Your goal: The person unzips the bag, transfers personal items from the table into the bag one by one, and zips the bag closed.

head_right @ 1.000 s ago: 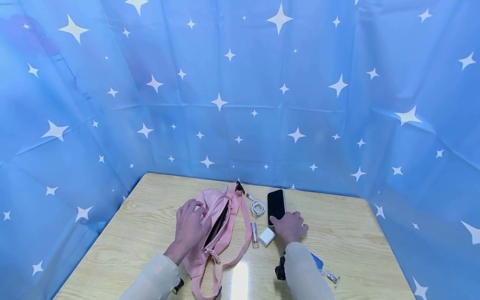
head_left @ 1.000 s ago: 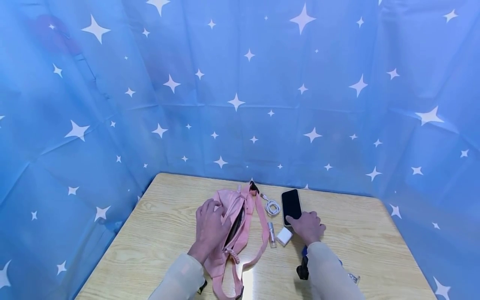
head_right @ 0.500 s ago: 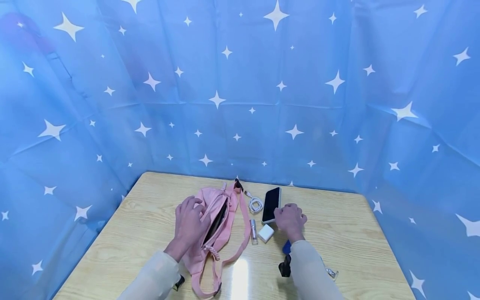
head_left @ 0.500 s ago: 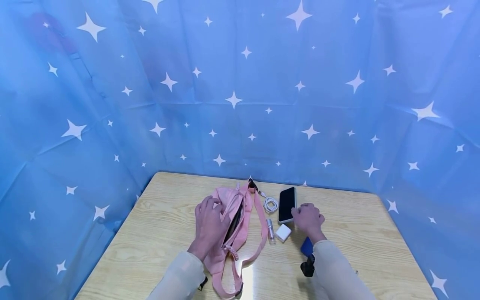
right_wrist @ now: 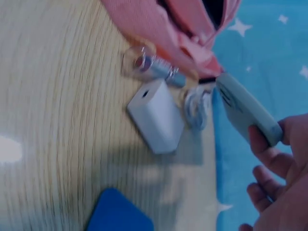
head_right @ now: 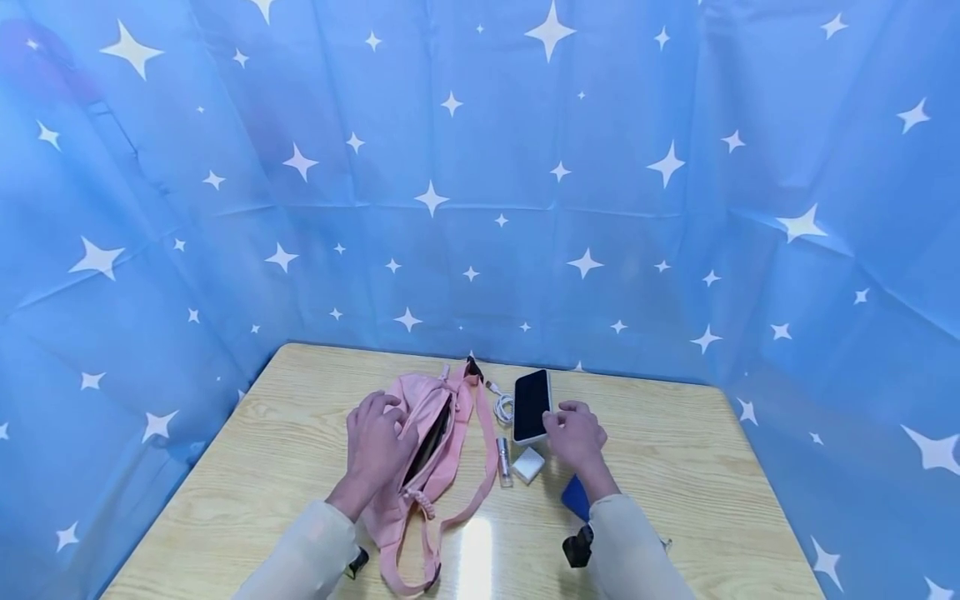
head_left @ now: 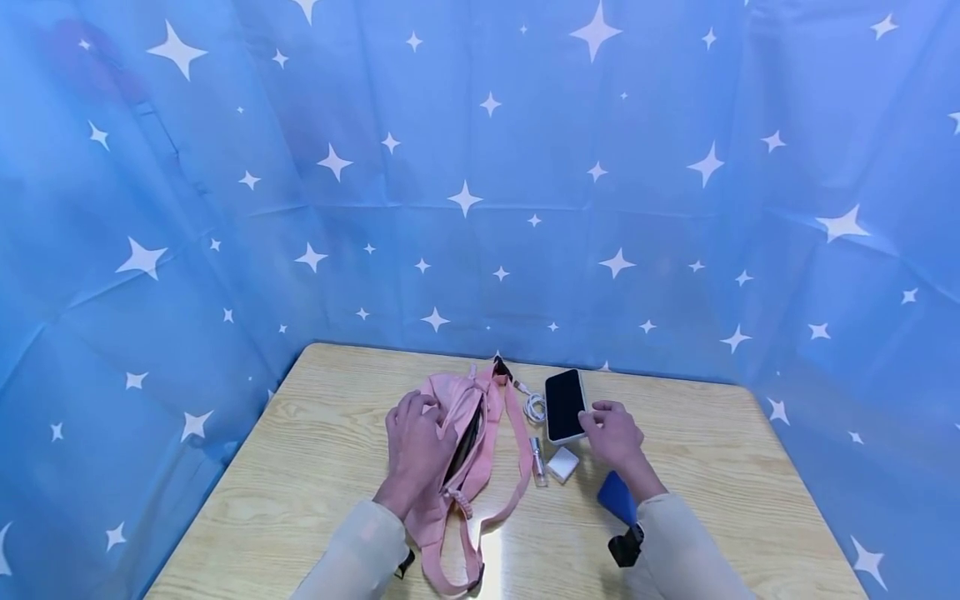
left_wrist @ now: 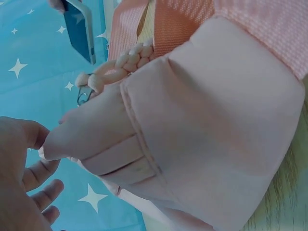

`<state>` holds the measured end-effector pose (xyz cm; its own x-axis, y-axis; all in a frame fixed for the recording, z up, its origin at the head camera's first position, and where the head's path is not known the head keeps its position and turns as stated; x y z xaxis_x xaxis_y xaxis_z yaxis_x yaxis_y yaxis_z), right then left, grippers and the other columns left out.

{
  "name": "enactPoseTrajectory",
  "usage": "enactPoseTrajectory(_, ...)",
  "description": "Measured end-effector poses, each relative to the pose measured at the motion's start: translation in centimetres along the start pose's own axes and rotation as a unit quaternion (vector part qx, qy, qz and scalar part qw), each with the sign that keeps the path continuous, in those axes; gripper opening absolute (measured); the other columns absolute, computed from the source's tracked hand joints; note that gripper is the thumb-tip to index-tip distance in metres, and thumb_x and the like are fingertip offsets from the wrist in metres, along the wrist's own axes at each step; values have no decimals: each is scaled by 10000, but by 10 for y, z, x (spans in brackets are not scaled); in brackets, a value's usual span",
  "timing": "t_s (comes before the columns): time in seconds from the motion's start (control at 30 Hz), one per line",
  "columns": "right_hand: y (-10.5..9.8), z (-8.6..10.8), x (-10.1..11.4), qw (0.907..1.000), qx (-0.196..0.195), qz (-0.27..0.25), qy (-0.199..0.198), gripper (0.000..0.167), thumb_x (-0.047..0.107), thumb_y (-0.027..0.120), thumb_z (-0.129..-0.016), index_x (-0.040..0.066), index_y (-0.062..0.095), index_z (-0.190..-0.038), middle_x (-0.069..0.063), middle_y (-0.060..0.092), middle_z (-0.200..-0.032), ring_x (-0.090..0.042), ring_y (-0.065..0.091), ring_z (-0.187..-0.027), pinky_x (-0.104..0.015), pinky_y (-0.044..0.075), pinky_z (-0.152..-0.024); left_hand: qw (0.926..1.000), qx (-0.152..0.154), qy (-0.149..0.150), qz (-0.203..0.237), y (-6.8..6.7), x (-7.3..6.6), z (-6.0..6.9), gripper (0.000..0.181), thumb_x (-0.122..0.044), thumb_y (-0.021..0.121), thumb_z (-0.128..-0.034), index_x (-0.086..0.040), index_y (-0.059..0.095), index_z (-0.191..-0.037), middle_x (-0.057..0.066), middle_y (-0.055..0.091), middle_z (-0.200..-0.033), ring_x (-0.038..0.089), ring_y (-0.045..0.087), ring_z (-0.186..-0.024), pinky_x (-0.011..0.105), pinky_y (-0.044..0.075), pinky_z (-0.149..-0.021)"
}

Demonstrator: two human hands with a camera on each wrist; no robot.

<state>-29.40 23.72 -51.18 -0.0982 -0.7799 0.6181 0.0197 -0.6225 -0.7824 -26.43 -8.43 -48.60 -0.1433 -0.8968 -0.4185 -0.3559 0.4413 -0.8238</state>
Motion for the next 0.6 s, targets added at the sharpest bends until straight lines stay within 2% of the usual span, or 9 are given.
enactPoseTrajectory(0.13,0,11,19,9987,100,-452,-208,436,307,467,-1001,-50,663,-1158,-168,435,-1434,-380,509,-1212,-637,242,-1016,10000,2,-20,51,0,0,0,141,-267,657,-825,-135,703,-803,34,617,-1191,276,417,-1336,493,286,-1093)
enactPoseTrajectory(0.4,10,23,40,9948,124,-631,-784,318,267,537,-976,20,738,-969,-126,519,-1366,-336,551,-1166,-537,411,-966,9999,-60,1,101,-3,-1,0,155,-270,651,-830,-128,707,-803,29,613,-1185,289,414,-1336,510,292,-1082)
enactPoseTrajectory(0.6,19,31,50,9896,296,-823,-1140,267,230,564,-966,45,750,-912,-128,555,-1325,-326,547,-1190,-455,493,-917,9998,-48,21,180,-3,-3,0,152,-260,662,-831,-119,714,-815,34,621,-1178,284,422,-1332,510,293,-1093)
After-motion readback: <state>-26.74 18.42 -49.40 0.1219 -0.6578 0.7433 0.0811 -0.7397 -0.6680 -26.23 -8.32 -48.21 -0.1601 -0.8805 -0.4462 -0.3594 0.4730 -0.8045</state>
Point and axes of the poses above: each hand's wrist, its own z-axis away from the middle knuckle, its own y-axis out of the palm, x = y × z, the point moved 6 cm from there along -z, towards the middle knuckle
